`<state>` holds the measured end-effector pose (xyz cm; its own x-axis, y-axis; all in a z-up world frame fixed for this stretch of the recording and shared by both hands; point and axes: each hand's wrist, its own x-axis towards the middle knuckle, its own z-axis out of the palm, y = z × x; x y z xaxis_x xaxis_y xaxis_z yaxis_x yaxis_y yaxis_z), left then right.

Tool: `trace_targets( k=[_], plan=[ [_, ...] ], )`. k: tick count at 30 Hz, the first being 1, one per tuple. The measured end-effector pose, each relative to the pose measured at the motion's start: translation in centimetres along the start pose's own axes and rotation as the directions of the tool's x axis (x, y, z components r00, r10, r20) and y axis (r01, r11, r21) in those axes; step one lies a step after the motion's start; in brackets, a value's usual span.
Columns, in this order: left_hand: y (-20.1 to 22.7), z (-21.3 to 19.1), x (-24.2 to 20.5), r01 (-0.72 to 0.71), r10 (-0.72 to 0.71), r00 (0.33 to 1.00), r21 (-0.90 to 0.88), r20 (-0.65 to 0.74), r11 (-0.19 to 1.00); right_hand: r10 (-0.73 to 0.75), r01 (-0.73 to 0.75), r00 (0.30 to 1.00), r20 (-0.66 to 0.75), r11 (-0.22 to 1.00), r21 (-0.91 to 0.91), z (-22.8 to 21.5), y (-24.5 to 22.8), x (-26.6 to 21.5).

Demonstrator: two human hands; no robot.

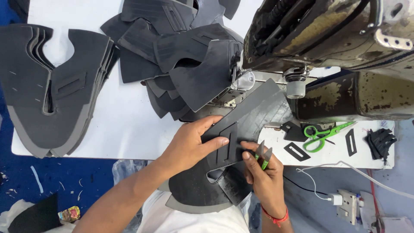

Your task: The person uses a sewing machine to stitch black rubber car parts, likely mud flaps. They guide the parts under the needle, attach smaller rectangular pieces, and trim excess material with green scissors. The person repeatedly picks up parts from a stack, sews them, and places the finished items aside.

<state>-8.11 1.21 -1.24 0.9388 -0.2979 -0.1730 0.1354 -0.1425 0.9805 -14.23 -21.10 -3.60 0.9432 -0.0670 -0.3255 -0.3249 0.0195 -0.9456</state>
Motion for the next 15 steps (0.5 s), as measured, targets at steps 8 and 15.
trace_targets(
  k=[8,15],
  plan=[
    [0.08,-0.09,-0.3,-0.001,0.001,1.0,0.002,0.01,1.0,0.024,-0.016,0.998,0.062,0.992,-0.129,-0.06,-0.7,-0.14],
    [0.03,0.16,-0.6,-0.047,0.05,0.998,0.084,-0.03,0.995,-0.028,0.047,0.995,0.092,0.977,-0.209,0.26,-0.56,-0.11]
  ],
)
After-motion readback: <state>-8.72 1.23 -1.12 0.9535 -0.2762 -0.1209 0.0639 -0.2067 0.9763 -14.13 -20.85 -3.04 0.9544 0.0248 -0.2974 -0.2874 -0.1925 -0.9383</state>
